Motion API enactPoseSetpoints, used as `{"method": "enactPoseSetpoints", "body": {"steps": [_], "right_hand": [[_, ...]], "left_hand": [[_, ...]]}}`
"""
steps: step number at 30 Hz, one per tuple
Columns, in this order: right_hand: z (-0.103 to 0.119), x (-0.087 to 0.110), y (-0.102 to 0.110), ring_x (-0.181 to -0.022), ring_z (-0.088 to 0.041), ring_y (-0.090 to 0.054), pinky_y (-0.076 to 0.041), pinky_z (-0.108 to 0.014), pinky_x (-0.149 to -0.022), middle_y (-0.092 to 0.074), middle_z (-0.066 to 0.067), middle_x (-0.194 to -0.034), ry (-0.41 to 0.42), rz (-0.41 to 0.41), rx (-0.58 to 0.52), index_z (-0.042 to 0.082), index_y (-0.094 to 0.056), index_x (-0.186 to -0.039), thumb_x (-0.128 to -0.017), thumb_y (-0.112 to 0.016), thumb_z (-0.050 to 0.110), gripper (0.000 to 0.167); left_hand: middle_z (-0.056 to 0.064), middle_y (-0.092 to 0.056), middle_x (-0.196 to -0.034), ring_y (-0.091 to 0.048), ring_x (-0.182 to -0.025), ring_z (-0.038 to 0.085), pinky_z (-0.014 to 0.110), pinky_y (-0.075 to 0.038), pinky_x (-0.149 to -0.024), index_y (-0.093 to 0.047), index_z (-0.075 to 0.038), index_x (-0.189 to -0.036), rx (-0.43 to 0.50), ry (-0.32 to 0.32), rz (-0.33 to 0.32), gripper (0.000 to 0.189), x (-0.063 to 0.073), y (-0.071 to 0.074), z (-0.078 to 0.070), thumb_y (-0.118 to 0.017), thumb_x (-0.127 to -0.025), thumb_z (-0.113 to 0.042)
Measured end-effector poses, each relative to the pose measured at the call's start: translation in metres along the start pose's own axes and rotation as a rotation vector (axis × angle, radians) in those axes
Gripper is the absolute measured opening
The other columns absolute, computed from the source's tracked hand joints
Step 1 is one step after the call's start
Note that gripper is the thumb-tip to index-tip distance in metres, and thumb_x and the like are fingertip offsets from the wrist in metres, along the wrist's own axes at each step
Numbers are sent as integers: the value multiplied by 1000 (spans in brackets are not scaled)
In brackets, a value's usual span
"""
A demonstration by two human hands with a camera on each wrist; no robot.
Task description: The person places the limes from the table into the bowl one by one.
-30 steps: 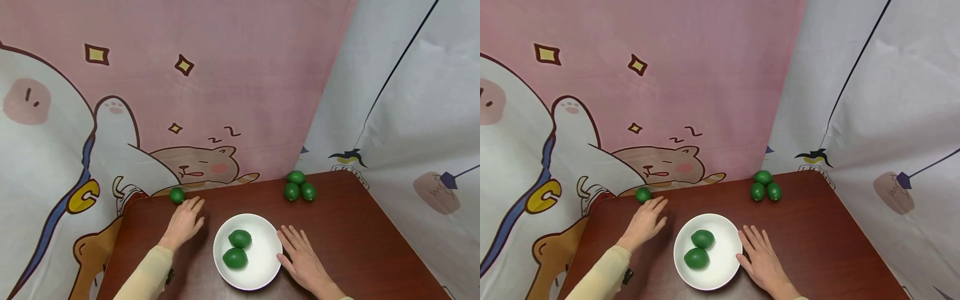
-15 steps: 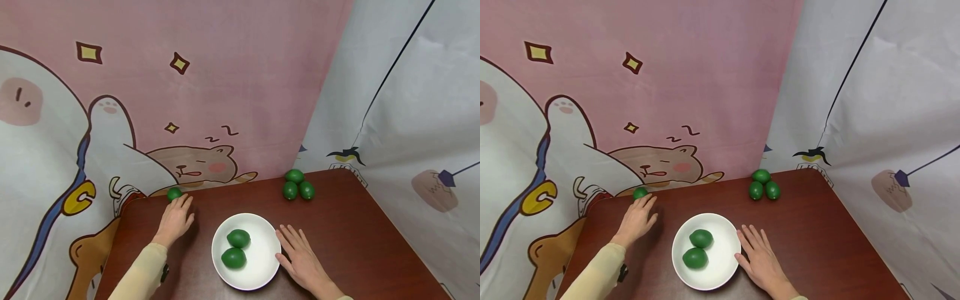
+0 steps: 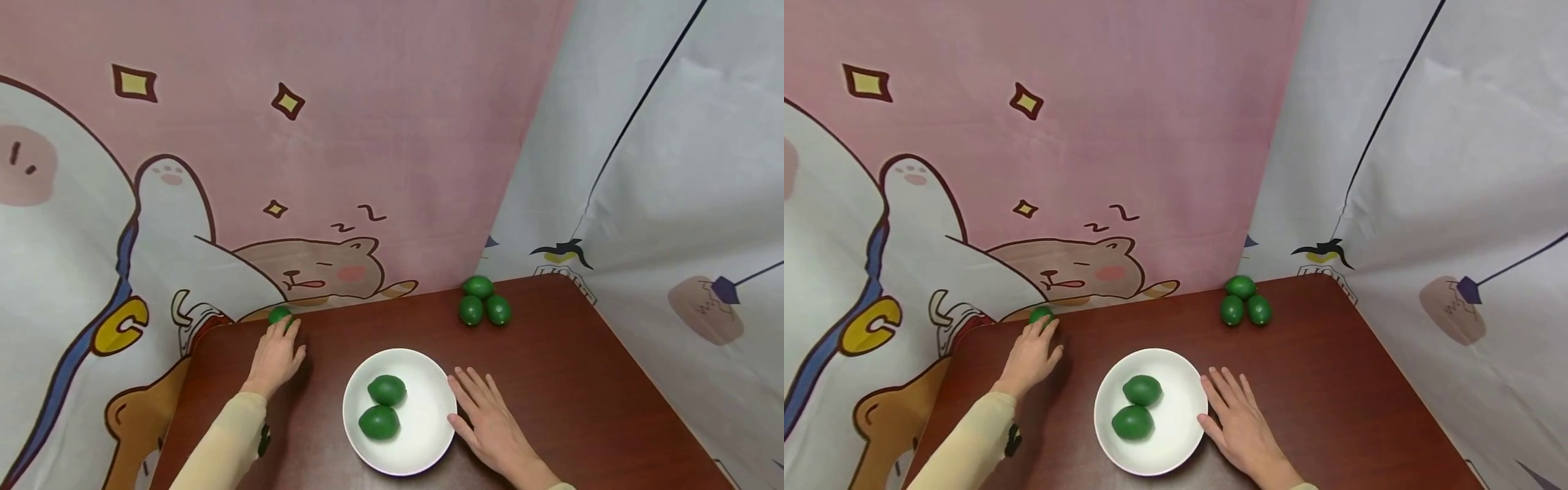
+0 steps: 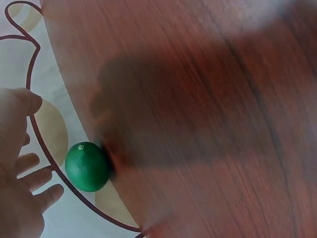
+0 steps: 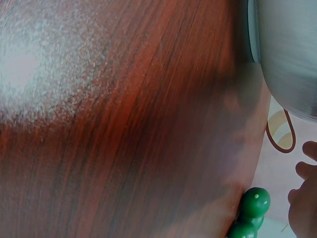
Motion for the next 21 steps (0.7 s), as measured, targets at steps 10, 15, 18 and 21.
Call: {"method": "enactPoseSetpoints", "body": {"steps": [10, 15, 18, 21], "right_hand": [[0, -1, 1, -142, -41, -45, 7, -34, -128, -52, -18, -153, 9, -12, 9, 6, -53, -151, -107, -43, 53, 65], [2, 0, 1, -142, -41, -46, -1, -39, -128, -52, -17, -154, 3, -11, 11, 8, -51, -153, -107, -46, 52, 64], [3, 1, 1, -142, -41, -46, -5, -42, -128, -52, -17, -154, 3, -13, 14, 8, -51, -153, -107, -46, 52, 63], [2, 1, 1, -142, -41, -46, -5, -42, -128, -52, -17, -154, 2, -13, 20, 8, -51, -153, -107, -43, 52, 64]], "left_hand": [[35, -41, -152, -41, -137, 53, 67, -41, -107, -49, 10, -146, 7, 27, 22, 61, -3, -3, 12, -69, -96, -18], [35, -38, -154, -37, -140, 53, 68, -38, -109, -46, 10, -147, 34, 55, 33, 61, -8, -4, 19, -67, -97, -18], [35, -36, -155, -36, -141, 54, 68, -37, -110, -45, 10, -149, 45, 73, 52, 63, -10, -6, 22, -67, -98, -19], [36, -35, -155, -35, -141, 55, 70, -36, -109, -43, 11, -149, 51, 86, 61, 64, -13, -7, 25, -66, -98, -19]]}}
Point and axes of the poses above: each hand's wrist, its own x-axis away from the middle knuckle, its own y-axis out of the back of the hand, z = x × y, the point moved 5 cm from there along -x, towards the middle knuckle
